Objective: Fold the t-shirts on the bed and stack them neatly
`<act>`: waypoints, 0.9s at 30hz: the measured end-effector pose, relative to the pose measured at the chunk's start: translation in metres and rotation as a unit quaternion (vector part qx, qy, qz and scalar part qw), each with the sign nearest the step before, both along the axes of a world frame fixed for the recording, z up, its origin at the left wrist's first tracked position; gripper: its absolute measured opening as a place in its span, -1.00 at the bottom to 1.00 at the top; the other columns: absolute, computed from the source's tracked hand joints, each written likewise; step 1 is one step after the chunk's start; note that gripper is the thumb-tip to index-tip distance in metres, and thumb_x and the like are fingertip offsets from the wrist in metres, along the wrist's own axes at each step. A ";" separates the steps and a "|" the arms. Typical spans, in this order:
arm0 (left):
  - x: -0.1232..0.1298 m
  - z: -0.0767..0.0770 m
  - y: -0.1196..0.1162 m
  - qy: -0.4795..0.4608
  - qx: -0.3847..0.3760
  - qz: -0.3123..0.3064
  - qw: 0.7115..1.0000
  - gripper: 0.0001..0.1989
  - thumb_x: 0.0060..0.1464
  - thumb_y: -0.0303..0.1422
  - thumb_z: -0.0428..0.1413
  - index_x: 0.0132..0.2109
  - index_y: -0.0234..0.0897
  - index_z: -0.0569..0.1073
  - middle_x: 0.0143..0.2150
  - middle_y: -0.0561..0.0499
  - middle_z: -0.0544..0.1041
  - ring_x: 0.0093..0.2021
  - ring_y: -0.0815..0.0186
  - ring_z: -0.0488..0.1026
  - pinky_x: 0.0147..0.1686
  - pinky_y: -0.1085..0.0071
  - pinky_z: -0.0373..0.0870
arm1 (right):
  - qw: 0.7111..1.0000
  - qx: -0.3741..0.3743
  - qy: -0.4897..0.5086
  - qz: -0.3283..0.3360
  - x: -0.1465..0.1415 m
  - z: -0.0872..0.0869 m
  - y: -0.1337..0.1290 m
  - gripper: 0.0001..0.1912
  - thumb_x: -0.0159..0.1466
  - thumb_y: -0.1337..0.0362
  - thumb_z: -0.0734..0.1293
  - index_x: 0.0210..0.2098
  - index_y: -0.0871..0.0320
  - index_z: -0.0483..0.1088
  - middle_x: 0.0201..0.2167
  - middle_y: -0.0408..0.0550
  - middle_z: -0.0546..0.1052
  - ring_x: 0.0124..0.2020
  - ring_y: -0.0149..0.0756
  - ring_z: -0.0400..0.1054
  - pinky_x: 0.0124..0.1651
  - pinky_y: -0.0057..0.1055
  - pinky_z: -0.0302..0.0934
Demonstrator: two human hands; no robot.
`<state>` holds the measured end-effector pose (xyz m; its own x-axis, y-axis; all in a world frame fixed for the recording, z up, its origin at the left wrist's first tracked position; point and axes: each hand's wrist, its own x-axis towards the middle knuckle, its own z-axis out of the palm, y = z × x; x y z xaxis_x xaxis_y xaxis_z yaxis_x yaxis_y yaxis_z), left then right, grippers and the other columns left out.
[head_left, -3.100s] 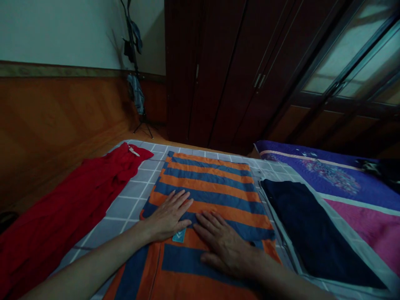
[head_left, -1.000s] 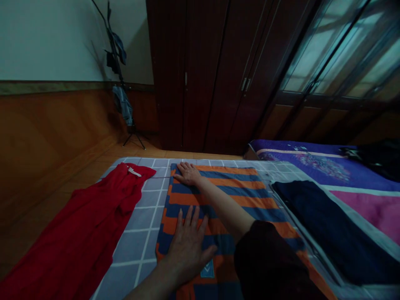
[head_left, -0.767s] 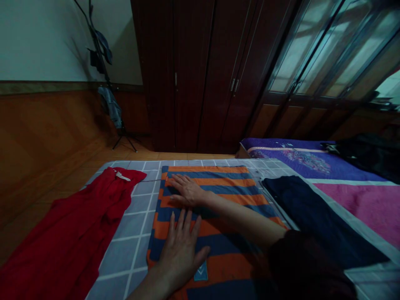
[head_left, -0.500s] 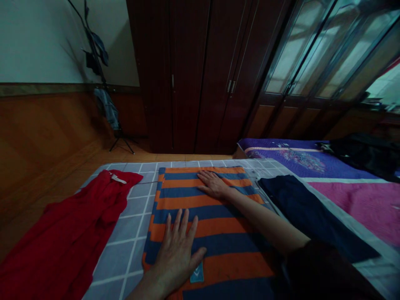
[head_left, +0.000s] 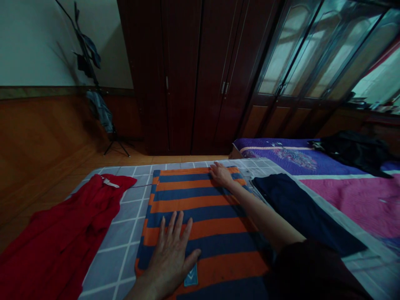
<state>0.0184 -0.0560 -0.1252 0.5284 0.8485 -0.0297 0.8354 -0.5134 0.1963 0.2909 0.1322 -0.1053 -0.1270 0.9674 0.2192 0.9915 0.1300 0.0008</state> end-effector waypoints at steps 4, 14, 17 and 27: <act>-0.001 -0.001 0.000 -0.008 0.008 -0.001 1.000 -0.31 0.20 0.08 -0.21 0.36 -0.15 -0.04 0.40 -0.16 -0.15 0.38 -0.05 -0.26 0.25 -0.21 -0.24 | 0.997 -0.006 -0.021 -0.080 0.029 0.004 0.019 -0.67 0.32 0.16 0.27 0.03 0.16 0.32 0.01 0.02 0.39 -0.08 -0.23 0.35 -0.06 -0.16 0.31; -0.001 0.000 -0.001 -0.006 0.010 0.000 1.000 -0.32 0.21 0.07 -0.21 0.35 -0.15 -0.04 0.40 -0.16 -0.17 0.38 -0.03 -0.27 0.26 -0.19 -0.24 | 0.993 0.037 -0.044 -0.098 0.010 0.009 0.013 -0.64 0.31 0.16 0.27 0.05 0.16 0.30 0.04 0.03 0.37 -0.04 -0.19 0.33 -0.02 -0.11 0.28; -0.001 -0.002 0.000 -0.009 0.016 -0.001 1.000 -0.33 0.21 0.05 -0.21 0.35 -0.15 -0.04 0.40 -0.16 -0.17 0.38 -0.02 -0.25 0.26 -0.18 -0.23 | 0.998 0.024 -0.047 -0.028 0.002 0.004 -0.014 -0.52 0.32 0.09 0.23 0.17 0.17 0.21 0.19 0.13 0.24 0.14 -0.09 0.19 0.12 -0.08 0.13; -0.001 -0.009 0.001 0.001 0.039 0.005 0.999 -0.34 0.21 0.04 -0.18 0.34 -0.13 0.00 0.40 -0.13 -0.11 0.38 0.00 -0.20 0.27 -0.15 -0.21 | 0.997 -0.064 -0.029 0.018 0.032 -0.013 -0.030 -0.22 0.32 -0.17 -0.07 0.31 0.26 0.02 0.32 0.20 0.05 0.33 -0.02 -0.12 0.28 -0.12 -0.20</act>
